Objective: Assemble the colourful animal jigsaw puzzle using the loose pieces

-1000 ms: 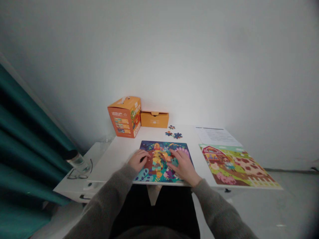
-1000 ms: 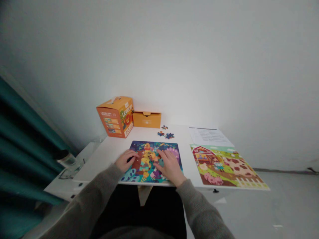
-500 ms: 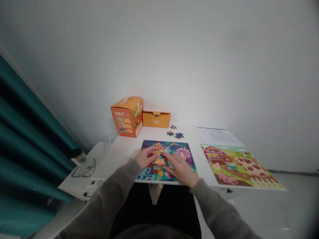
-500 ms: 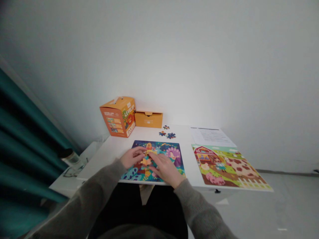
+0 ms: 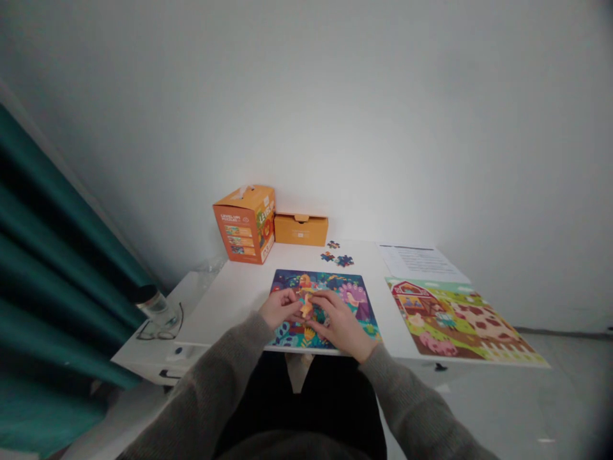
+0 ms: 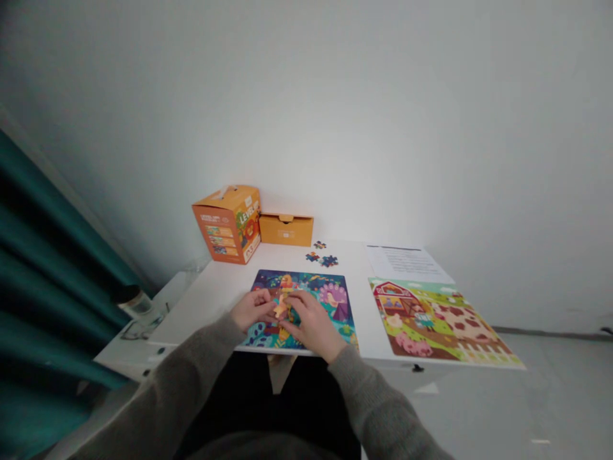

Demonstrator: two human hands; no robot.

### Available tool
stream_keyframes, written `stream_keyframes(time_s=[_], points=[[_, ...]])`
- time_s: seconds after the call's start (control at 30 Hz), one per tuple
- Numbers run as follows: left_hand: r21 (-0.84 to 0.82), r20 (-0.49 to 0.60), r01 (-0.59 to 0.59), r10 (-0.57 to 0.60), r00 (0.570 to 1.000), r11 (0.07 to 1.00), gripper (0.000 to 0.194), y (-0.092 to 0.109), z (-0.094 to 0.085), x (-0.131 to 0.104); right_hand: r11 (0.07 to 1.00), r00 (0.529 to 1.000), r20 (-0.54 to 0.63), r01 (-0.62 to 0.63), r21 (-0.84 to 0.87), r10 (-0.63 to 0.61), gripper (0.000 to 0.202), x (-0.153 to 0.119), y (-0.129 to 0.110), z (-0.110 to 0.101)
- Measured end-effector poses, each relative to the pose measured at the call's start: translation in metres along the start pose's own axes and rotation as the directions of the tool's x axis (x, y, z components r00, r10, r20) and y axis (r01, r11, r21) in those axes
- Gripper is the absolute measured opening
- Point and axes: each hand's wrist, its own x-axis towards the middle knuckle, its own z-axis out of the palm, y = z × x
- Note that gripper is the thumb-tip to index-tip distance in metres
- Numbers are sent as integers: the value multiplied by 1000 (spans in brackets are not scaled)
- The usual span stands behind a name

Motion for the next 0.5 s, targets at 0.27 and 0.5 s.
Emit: stream_keyframes(time_s=[0.27, 0.5], points=[[96, -37, -146, 150, 988, 985, 45, -1, 0, 3, 999, 997, 68, -43, -12, 44, 54, 0, -6, -3], [186, 44, -130, 124, 991, 974, 45, 10, -1, 10, 999, 998, 52, -37, 8, 36, 62, -1, -2, -5]])
